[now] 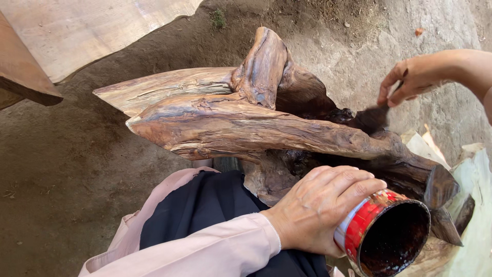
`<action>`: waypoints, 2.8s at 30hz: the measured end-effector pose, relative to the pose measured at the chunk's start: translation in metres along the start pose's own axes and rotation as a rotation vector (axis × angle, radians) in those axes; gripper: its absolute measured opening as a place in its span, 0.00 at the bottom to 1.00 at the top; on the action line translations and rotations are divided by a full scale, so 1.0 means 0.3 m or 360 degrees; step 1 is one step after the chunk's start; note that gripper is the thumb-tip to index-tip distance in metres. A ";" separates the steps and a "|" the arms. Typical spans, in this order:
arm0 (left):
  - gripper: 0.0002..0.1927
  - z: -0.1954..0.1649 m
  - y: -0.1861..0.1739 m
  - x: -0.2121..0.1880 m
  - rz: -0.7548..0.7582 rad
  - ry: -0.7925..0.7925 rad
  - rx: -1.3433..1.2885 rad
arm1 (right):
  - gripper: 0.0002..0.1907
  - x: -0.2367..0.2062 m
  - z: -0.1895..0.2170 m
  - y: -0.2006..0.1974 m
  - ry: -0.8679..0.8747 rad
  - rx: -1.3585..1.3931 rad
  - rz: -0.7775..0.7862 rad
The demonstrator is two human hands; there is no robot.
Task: The person applies a dark liquid finish to a large, irregular wooden root using a brush. They repeatedly dip the brush into a can and coat the surface, including crevices and edges, to darken and protect the wood.
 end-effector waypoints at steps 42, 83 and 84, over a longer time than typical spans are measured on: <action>0.49 0.105 0.034 0.015 0.0087 -0.0036 0.0035 | 0.17 0.262 0.078 0.026 -0.0130 0.0221 -0.0033; 0.51 0.217 -0.102 0.400 0.0140 -0.0130 -0.0025 | 0.16 0.183 -0.006 -0.336 -0.0241 0.0216 0.0078; 0.51 0.224 -0.099 0.399 0.0144 -0.0130 -0.0023 | 0.15 0.177 0.000 -0.333 -0.0236 0.0180 0.0068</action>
Point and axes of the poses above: each hand's wrist, its own x-axis towards the middle knuckle, its own y-axis out of the palm, z = x × y, the point moved 2 cm from there along x, towards the middle knuckle, and after that the axes turned 9 degrees about -y, right-handed, at the moved point
